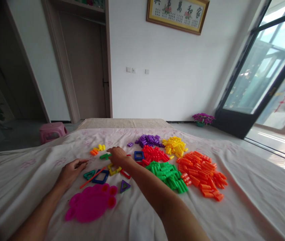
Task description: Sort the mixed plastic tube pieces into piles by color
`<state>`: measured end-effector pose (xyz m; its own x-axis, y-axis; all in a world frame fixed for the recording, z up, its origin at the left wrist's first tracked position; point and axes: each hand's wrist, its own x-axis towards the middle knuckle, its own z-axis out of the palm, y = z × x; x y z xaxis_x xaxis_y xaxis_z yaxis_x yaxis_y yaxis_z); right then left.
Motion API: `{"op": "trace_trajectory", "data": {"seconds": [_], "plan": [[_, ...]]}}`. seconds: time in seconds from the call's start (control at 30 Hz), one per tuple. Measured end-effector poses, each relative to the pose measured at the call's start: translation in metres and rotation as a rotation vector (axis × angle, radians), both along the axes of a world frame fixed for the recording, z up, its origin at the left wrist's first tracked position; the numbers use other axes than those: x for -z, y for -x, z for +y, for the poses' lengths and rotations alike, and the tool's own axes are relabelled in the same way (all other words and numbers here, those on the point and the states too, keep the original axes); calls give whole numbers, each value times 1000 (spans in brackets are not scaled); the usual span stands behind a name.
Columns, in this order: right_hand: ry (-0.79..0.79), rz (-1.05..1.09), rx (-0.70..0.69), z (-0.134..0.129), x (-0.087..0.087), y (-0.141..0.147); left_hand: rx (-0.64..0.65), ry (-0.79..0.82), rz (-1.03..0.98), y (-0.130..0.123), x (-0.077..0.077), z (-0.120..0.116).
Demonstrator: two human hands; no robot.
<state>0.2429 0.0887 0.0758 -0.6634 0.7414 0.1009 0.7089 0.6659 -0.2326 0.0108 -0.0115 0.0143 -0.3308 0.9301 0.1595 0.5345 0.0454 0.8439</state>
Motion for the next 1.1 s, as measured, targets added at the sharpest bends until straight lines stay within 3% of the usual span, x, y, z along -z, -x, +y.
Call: {"op": "trace_trajectory", "data": {"seconds": [0.17, 0.33, 0.47, 0.6, 0.83, 0.97, 1.1], "plan": [[-36, -132, 20, 10, 11, 27, 8, -13, -28, 1, 3, 2], [-60, -79, 56, 0, -4, 14, -1, -39, -15, 1, 2, 2], [-20, 16, 16, -18, -29, -24, 24, -29, 23, 0, -1, -1], [59, 114, -99, -41, -51, -85, 0, -9, 98, 4, 3, 1], [139, 59, -253, -87, -65, -187, 3, -1, 120, 12, 18, 9], [114, -37, -271, -104, -67, -210, 1, -12, 124, 14, 19, 9], [86, 3, -223, -104, -66, -208, 12, -4, 130, 13, 17, 8]]}}
